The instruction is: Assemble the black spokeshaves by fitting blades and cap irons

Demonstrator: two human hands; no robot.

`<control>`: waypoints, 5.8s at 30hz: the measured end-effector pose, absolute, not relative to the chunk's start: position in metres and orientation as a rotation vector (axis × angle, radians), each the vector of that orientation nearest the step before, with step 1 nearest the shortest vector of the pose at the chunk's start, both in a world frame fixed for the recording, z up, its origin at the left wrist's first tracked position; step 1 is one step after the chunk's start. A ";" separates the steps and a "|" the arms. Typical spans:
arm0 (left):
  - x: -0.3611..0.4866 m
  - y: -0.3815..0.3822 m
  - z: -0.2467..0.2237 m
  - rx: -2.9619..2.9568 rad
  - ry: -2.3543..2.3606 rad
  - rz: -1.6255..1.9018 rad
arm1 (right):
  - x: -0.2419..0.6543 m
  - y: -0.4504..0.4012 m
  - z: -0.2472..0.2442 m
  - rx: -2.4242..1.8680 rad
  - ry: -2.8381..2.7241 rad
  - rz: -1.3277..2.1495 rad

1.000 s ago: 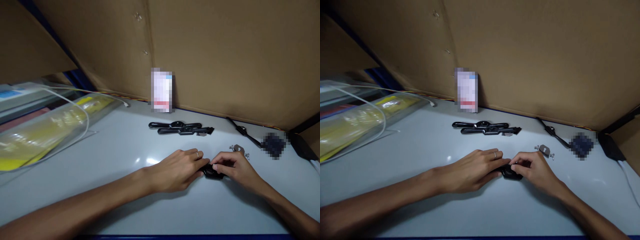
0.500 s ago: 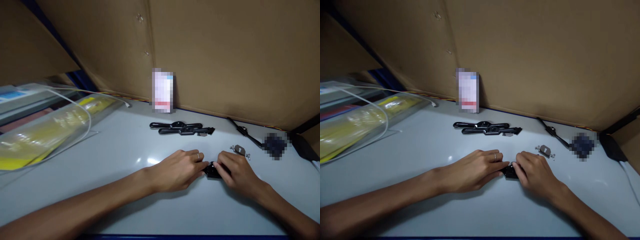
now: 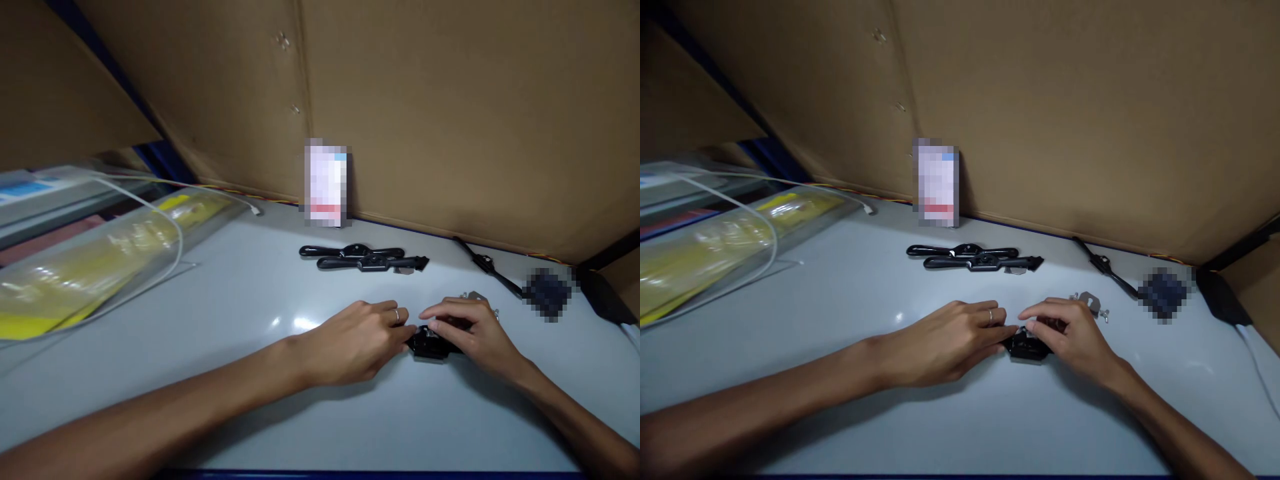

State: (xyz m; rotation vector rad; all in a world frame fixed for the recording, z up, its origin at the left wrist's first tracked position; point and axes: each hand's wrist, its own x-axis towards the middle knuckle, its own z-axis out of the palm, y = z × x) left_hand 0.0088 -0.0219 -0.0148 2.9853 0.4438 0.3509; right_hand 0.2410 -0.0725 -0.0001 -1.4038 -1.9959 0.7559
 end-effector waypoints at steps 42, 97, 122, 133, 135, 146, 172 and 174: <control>0.007 -0.022 -0.019 3.009 0.416 0.378 | 0.249 -0.073 -0.005 -1.113 -2.228 0.591; 0.006 -0.021 -0.018 2.897 0.425 0.380 | 0.261 -0.083 -0.001 -1.320 -2.636 0.050; 0.007 -0.022 -0.016 2.908 0.448 0.327 | 0.260 -0.079 -0.008 -1.319 -2.391 0.169; 0.007 -0.022 -0.017 2.908 0.445 0.313 | 0.251 -0.086 -0.007 -1.104 -2.471 0.152; 0.007 -0.022 -0.017 2.908 0.443 0.315 | 0.253 -0.084 -0.008 -1.177 -2.440 0.123; 0.007 -0.021 -0.018 2.911 0.431 0.338 | 0.249 -0.087 0.000 -1.276 -2.470 0.080; 0.007 -0.023 -0.016 2.863 0.445 0.351 | 0.257 -0.073 0.001 -1.500 -2.332 0.301; 0.006 -0.023 -0.015 2.858 0.437 0.349 | 0.263 -0.072 0.005 -1.492 -2.369 0.302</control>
